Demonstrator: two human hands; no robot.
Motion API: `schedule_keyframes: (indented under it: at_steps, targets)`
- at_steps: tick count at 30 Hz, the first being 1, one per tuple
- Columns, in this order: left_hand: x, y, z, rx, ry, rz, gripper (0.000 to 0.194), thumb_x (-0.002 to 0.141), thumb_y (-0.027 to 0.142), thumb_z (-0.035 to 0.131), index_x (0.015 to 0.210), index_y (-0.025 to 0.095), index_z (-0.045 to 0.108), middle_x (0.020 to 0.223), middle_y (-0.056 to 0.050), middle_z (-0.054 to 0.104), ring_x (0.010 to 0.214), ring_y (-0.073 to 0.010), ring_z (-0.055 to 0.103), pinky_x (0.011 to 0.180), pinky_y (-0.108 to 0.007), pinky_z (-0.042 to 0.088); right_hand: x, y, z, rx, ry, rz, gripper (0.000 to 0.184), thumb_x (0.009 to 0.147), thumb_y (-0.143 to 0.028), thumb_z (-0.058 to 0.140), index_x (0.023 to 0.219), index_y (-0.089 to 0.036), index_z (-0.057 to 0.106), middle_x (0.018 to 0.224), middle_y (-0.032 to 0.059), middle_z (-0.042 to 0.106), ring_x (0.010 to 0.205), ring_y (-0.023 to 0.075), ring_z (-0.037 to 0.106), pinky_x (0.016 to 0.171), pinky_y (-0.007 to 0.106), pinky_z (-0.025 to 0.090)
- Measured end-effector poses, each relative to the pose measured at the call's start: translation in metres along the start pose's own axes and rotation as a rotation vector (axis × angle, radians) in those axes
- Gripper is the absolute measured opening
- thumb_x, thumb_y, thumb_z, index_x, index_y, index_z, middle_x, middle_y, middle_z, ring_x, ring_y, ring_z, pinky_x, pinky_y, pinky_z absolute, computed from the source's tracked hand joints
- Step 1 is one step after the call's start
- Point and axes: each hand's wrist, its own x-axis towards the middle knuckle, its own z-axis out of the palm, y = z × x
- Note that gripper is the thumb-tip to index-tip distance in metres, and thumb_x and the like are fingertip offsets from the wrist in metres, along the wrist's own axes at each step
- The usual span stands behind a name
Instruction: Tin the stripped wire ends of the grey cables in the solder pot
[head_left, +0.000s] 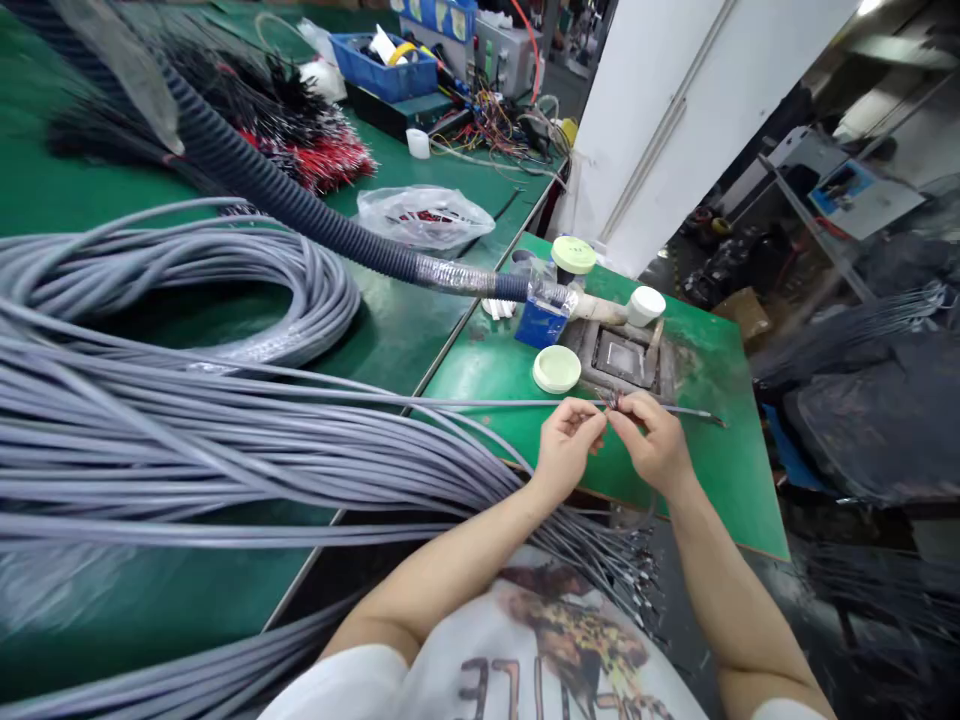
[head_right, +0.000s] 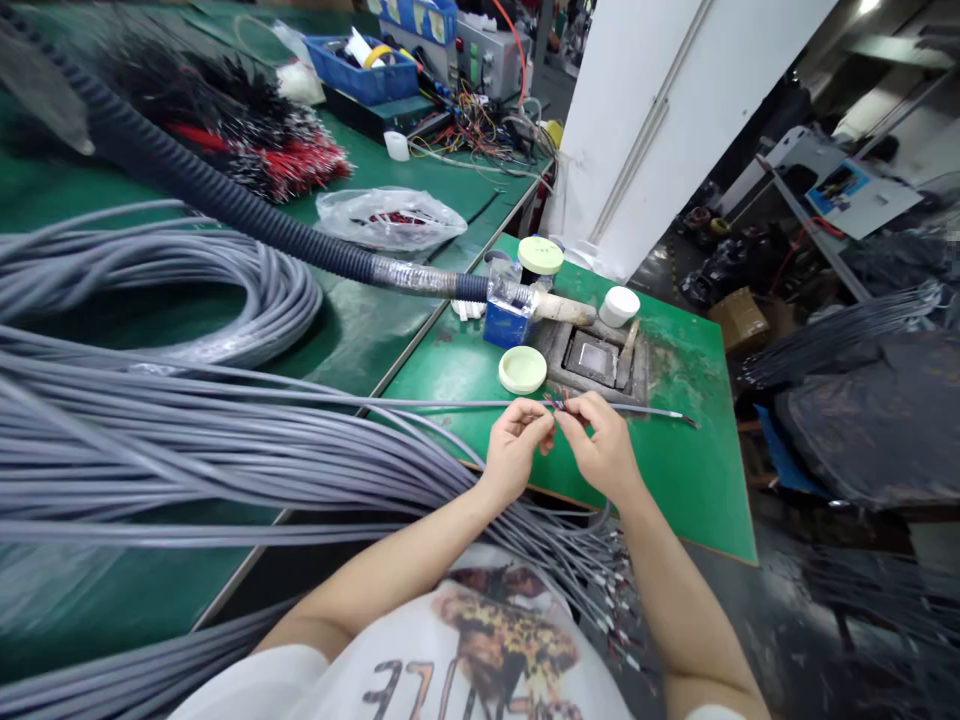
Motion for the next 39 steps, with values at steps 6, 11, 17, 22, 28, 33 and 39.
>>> schedule_keyframes:
  at_steps: [6, 11, 17, 22, 28, 33, 39]
  targets:
    - [-0.001, -0.004, -0.028, 0.26, -0.065, 0.037, 0.038, 0.081, 0.03, 0.062, 0.113, 0.018, 0.046, 0.077, 0.002, 0.057, 0.062, -0.0079, 0.05, 0.056, -0.019, 0.039, 0.052, 0.017, 0.005, -0.234, -0.01, -0.06, 0.019, 0.087, -0.027, 0.054, 0.071, -0.018, 0.056, 0.069, -0.0005, 0.049, 0.066, 0.0126, 0.047, 0.063, 0.025, 0.035]
    - [-0.002, -0.011, -0.04, 0.54, -0.162, 0.059, 0.036, 0.084, 0.027, 0.058, 0.116, 0.02, 0.044, 0.075, 0.004, 0.057, 0.059, -0.0075, 0.047, 0.057, -0.02, 0.037, 0.093, 0.035, 0.023, -0.447, -0.16, -0.008, 0.019, 0.085, -0.028, 0.054, 0.072, -0.017, 0.062, 0.073, 0.0024, 0.057, 0.069, 0.0145, 0.051, 0.064, 0.026, 0.034]
    - [0.004, -0.008, -0.04, 0.57, -0.198, 0.079, 0.027, 0.085, 0.026, 0.056, 0.11, 0.019, 0.049, 0.072, 0.004, 0.057, 0.057, -0.0074, 0.047, 0.057, -0.02, 0.038, 0.116, 0.043, 0.043, -0.703, -0.337, 0.06, 0.023, 0.087, -0.032, 0.05, 0.085, -0.018, 0.067, 0.087, 0.0059, 0.067, 0.079, 0.0176, 0.058, 0.066, 0.027, 0.033]
    - [0.003, -0.006, -0.04, 0.561, -0.207, 0.091, 0.026, 0.085, 0.027, 0.055, 0.109, 0.018, 0.051, 0.072, 0.003, 0.058, 0.056, -0.0077, 0.048, 0.056, -0.02, 0.039, 0.12, 0.042, 0.048, -0.801, -0.39, 0.083, 0.026, 0.087, -0.033, 0.048, 0.088, -0.018, 0.069, 0.09, 0.0084, 0.068, 0.08, 0.0198, 0.061, 0.063, 0.028, 0.033]
    - [0.003, -0.007, -0.041, 0.555, -0.209, 0.094, 0.026, 0.085, 0.028, 0.055, 0.109, 0.019, 0.052, 0.072, 0.003, 0.058, 0.056, -0.0082, 0.048, 0.056, -0.02, 0.039, 0.121, 0.034, 0.051, -0.848, -0.412, 0.075, 0.027, 0.088, -0.031, 0.046, 0.091, -0.017, 0.069, 0.093, 0.01, 0.069, 0.082, 0.0203, 0.06, 0.064, 0.028, 0.033]
    - [0.002, -0.006, -0.041, 0.536, -0.194, 0.098, 0.024, 0.085, 0.027, 0.055, 0.107, 0.018, 0.053, 0.07, 0.003, 0.057, 0.055, -0.0079, 0.048, 0.055, -0.019, 0.039, 0.121, 0.034, 0.021, -0.831, -0.33, 0.014, 0.027, 0.089, -0.032, 0.046, 0.087, -0.017, 0.068, 0.087, 0.0077, 0.066, 0.079, 0.0185, 0.058, 0.066, 0.028, 0.034]
    - [0.003, -0.008, -0.04, 0.554, -0.174, 0.137, 0.022, 0.085, 0.025, 0.054, 0.106, 0.018, 0.055, 0.069, 0.003, 0.056, 0.055, -0.0081, 0.047, 0.055, -0.02, 0.039, 0.118, 0.071, -0.026, -1.024, -0.239, 0.07, 0.028, 0.089, -0.032, 0.045, 0.09, -0.016, 0.068, 0.09, 0.0094, 0.065, 0.082, 0.0206, 0.058, 0.064, 0.03, 0.034]
